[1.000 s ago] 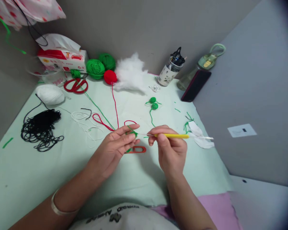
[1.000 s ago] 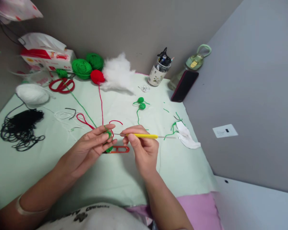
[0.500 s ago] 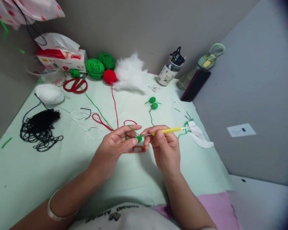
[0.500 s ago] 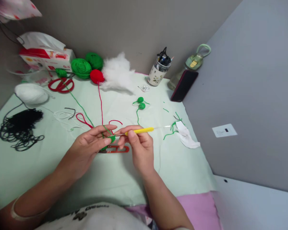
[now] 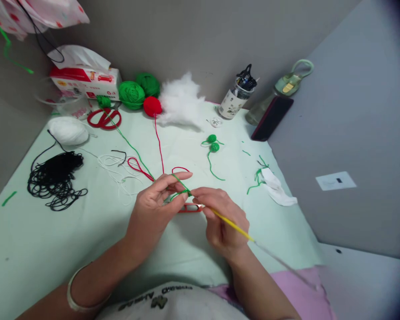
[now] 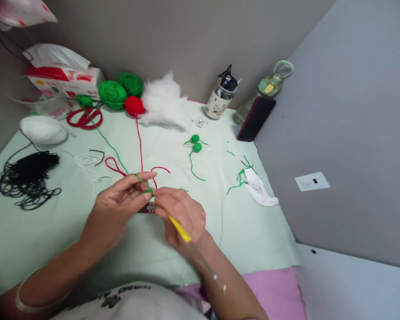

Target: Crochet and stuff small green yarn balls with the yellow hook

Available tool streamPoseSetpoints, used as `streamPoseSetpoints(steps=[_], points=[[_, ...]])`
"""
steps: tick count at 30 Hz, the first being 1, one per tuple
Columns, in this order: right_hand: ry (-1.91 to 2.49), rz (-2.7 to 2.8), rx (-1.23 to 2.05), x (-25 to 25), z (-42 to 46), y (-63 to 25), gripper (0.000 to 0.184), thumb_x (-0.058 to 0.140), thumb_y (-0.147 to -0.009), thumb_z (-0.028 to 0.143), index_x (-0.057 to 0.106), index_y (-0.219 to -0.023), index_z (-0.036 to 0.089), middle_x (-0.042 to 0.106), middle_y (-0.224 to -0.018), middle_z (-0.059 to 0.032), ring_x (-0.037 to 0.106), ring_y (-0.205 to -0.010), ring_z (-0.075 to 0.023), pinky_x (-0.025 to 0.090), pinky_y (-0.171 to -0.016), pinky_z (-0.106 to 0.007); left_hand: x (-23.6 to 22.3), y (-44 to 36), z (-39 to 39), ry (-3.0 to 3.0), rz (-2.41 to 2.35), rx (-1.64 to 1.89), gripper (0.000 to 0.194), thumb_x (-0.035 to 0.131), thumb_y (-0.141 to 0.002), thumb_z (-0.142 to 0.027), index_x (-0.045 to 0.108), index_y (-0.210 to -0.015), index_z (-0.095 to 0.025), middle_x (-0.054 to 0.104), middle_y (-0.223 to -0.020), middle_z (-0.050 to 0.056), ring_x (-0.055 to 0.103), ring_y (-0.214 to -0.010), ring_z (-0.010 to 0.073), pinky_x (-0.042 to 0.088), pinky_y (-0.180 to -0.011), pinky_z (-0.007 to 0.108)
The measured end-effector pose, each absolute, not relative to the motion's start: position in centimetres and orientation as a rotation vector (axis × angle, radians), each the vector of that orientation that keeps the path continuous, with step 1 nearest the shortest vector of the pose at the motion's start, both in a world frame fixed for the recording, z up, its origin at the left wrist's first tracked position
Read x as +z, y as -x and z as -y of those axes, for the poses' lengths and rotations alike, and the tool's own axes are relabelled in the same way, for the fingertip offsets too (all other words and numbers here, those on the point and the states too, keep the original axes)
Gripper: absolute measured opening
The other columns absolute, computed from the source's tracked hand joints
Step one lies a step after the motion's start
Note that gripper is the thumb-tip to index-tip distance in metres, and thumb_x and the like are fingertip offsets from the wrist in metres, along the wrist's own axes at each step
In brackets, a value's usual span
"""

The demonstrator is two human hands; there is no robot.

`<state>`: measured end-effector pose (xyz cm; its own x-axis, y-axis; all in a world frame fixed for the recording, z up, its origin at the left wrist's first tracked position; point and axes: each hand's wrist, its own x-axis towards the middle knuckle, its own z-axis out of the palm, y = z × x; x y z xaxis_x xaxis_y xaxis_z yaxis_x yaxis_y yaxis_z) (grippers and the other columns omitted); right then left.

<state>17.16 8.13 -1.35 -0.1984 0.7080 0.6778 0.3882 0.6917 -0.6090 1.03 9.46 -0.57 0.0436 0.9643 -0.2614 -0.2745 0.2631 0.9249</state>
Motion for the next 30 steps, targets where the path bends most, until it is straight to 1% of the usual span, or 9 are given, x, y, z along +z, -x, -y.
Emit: streamPoseSetpoints(steps=[4, 8, 12, 14, 16, 19, 22, 26, 30], points=[[0.907, 1.860, 0.250, -1.7, -7.9, -17.0, 0.035, 0.054, -0.101, 0.017, 0.062, -0.133, 0.029, 0.079, -0.102, -0.0076, 0.077, -0.098, -0.0237, 0.064, -0.073, -0.037, -0.5, -1.1, -9.2, -0.827, -1.123, 1.143, 0.036, 0.077, -0.081, -0.016, 0.080, -0.113, -0.031, 0.066, -0.090, -0.003, 0.061, -0.088, 0.0124, 0.053, -0.079, 0.020], [0.941, 1.893, 0.175, -2.0, -7.8, -17.1, 0.044, 0.057, -0.100, 0.015, 0.059, -0.140, 0.031, 0.078, -0.108, -0.0074, 0.076, -0.094, -0.0215, 0.064, -0.072, -0.033, -0.2, -1.2, -9.0, -0.826, -1.127, 1.147, 0.036, 0.079, -0.079, -0.015, 0.080, -0.112, -0.030, 0.066, -0.088, -0.003, 0.061, -0.083, 0.0120, 0.053, -0.075, 0.020], [1.005, 2.003, 0.113, -2.0, -7.9, -17.5, 0.044, 0.063, -0.096, 0.014, 0.066, -0.135, 0.035, 0.076, -0.113, -0.0052, 0.074, -0.102, -0.0206, 0.063, -0.078, -0.030, 0.0, -1.2, -9.2, -0.557, -0.899, 0.991, 0.048, 0.082, -0.079, -0.022, 0.074, -0.126, -0.027, 0.065, -0.081, -0.004, 0.066, -0.080, 0.0129, 0.056, -0.081, 0.025], [0.979, 1.903, 0.197, -1.9, -8.1, -17.6, 0.039, 0.062, -0.097, 0.013, 0.070, -0.129, 0.033, 0.075, -0.112, -0.0057, 0.073, -0.102, -0.0211, 0.062, -0.079, -0.032, -0.1, -1.0, -9.6, -0.414, -0.754, 0.896, 0.049, 0.082, -0.081, -0.024, 0.072, -0.129, -0.022, 0.070, -0.085, -0.001, 0.068, -0.082, 0.0144, 0.057, -0.086, 0.029], [0.970, 1.681, 0.407, -1.6, -8.5, -17.5, 0.030, 0.058, -0.099, 0.013, 0.074, -0.119, 0.029, 0.075, -0.103, -0.0056, 0.072, -0.092, -0.0193, 0.062, -0.075, -0.033, -0.3, -0.8, -10.0, -0.363, -0.703, 0.872, 0.043, 0.079, -0.084, -0.023, 0.074, -0.126, -0.019, 0.073, -0.089, 0.002, 0.070, -0.084, 0.0150, 0.057, -0.088, 0.030], [0.920, 1.376, 0.762, -1.4, -9.1, -17.0, 0.023, 0.055, -0.102, 0.018, 0.077, -0.106, 0.026, 0.073, -0.092, -0.0038, 0.069, -0.074, -0.0158, 0.060, -0.065, -0.032, -0.5, -0.6, -10.2, -0.404, -0.751, 0.931, 0.039, 0.079, -0.085, -0.020, 0.075, -0.123, -0.023, 0.071, -0.087, 0.000, 0.072, -0.085, 0.0149, 0.057, -0.087, 0.029], [0.918, 1.350, 0.877, -1.2, -9.4, -16.5, 0.018, 0.060, -0.100, 0.021, 0.078, -0.101, 0.025, 0.075, -0.094, -0.0052, 0.071, -0.082, -0.0182, 0.062, -0.065, -0.032, -0.5, -0.8, -10.1, -0.503, -0.789, 0.979, 0.036, 0.082, -0.082, -0.020, 0.078, -0.117, -0.028, 0.068, -0.087, -0.003, 0.072, -0.087, 0.0137, 0.056, -0.083, 0.024], [0.954, 1.469, 0.759, -1.4, -9.0, -16.4, 0.023, 0.059, -0.100, 0.015, 0.077, -0.107, 0.027, 0.076, -0.097, -0.0047, 0.071, -0.078, -0.0165, 0.062, -0.065, -0.032, -0.5, -1.0, -9.8, -0.552, -0.831, 1.001, 0.033, 0.084, -0.081, -0.023, 0.079, -0.113, -0.028, 0.070, -0.087, -0.003, 0.070, -0.086, 0.0113, 0.054, -0.079, 0.020], [0.991, 1.806, 0.379, -1.7, -8.3, -16.8, 0.035, 0.063, -0.095, 0.008, 0.075, -0.120, 0.029, 0.074, -0.111, -0.0084, 0.072, -0.098, -0.0206, 0.063, -0.074, -0.032, -0.5, -1.1, -9.8, -0.475, -0.831, 0.973, 0.035, 0.082, -0.083, -0.024, 0.078, -0.117, -0.026, 0.071, -0.083, -0.002, 0.068, -0.081, 0.0100, 0.054, -0.081, 0.020]])
